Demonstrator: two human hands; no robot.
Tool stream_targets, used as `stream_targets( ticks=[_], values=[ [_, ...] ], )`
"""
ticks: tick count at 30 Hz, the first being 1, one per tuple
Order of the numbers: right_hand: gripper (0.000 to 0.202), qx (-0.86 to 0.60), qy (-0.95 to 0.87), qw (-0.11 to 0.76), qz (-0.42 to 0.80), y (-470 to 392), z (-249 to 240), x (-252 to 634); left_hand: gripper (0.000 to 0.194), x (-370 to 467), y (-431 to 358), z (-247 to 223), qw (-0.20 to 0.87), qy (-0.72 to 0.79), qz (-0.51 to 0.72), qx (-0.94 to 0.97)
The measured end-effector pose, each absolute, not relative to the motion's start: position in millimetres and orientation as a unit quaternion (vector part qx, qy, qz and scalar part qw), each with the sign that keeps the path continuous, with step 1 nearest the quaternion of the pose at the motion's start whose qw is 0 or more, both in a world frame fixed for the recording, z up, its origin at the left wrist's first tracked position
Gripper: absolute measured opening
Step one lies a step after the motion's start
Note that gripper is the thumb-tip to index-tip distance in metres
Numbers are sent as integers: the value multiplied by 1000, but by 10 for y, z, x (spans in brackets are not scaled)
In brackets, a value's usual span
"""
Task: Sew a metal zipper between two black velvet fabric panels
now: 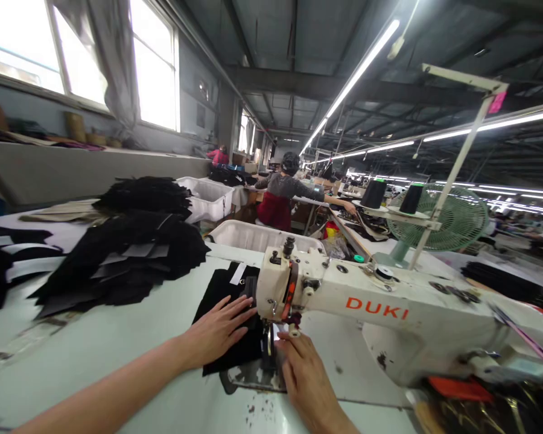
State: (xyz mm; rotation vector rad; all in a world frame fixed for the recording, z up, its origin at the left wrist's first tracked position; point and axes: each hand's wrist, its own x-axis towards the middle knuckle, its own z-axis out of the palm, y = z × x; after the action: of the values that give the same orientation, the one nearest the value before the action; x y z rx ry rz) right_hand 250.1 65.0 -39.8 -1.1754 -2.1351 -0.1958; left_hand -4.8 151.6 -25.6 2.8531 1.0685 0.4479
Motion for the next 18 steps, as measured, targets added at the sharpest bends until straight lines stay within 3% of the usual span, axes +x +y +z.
stream_targets(
  ticks=[6,14,18],
  values=[
    [42,-454,-803,376,-84,335,-266,2363,56,-222,749,-229,-9,387,136,912],
    [34,-427,-766,465,-123,-91,-668,1912,57,-436,300,-307,0,384,142,912],
    [37,-422,-803,411,-93,-200,-609,2100,56,-446,305,-379,15,397,158,904]
  ],
)
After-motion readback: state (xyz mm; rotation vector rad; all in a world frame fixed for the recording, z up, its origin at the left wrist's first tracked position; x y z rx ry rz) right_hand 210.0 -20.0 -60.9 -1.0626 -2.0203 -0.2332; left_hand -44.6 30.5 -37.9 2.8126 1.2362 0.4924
